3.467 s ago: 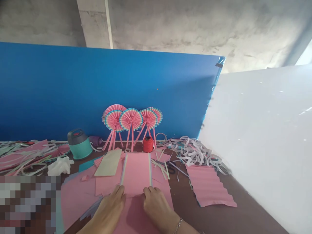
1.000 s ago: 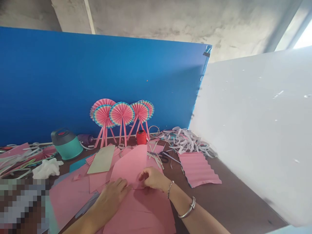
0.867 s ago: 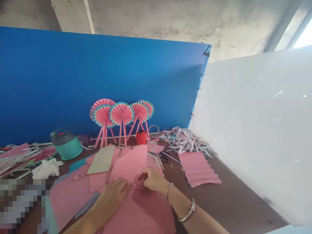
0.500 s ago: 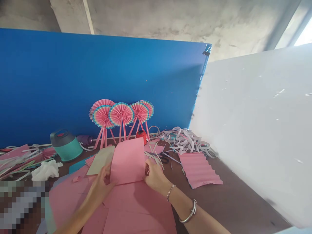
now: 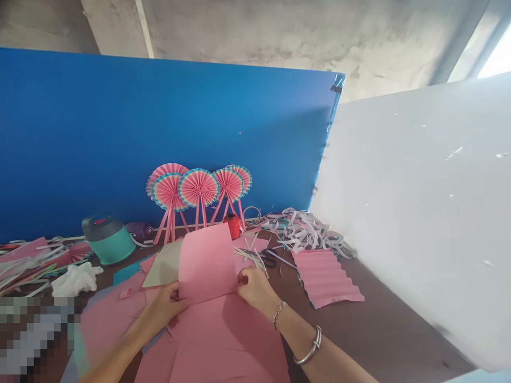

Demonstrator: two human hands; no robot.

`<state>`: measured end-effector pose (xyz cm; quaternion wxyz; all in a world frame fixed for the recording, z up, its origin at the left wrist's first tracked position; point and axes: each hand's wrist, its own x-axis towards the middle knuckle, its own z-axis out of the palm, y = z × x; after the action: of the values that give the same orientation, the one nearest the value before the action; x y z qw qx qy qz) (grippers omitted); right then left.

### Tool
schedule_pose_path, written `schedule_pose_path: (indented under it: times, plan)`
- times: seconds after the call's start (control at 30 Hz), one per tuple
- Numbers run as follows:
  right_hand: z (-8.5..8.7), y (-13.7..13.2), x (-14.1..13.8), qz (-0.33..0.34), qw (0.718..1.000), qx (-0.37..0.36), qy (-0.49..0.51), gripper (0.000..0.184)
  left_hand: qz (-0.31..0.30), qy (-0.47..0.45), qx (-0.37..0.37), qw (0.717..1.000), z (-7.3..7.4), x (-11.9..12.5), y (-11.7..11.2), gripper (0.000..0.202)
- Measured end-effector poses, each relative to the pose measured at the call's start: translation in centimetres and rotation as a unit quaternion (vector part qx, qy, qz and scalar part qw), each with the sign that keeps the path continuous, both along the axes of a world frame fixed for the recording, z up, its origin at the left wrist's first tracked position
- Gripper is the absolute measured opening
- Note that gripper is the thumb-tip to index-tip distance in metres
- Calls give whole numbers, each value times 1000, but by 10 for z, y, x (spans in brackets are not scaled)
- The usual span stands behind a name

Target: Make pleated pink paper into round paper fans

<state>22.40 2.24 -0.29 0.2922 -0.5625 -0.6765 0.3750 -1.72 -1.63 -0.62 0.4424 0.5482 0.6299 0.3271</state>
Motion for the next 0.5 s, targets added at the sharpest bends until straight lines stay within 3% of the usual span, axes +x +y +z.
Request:
schedule_pose_path:
  times: [0.2,0.5]
  plan:
    - [2,0,5,57,992,-109,16,8,26,9,-53,998,9,7,-3,10]
    - [8,0,7,60,977,-197,54,21,29,-51,-47,997,5,0,1,22]
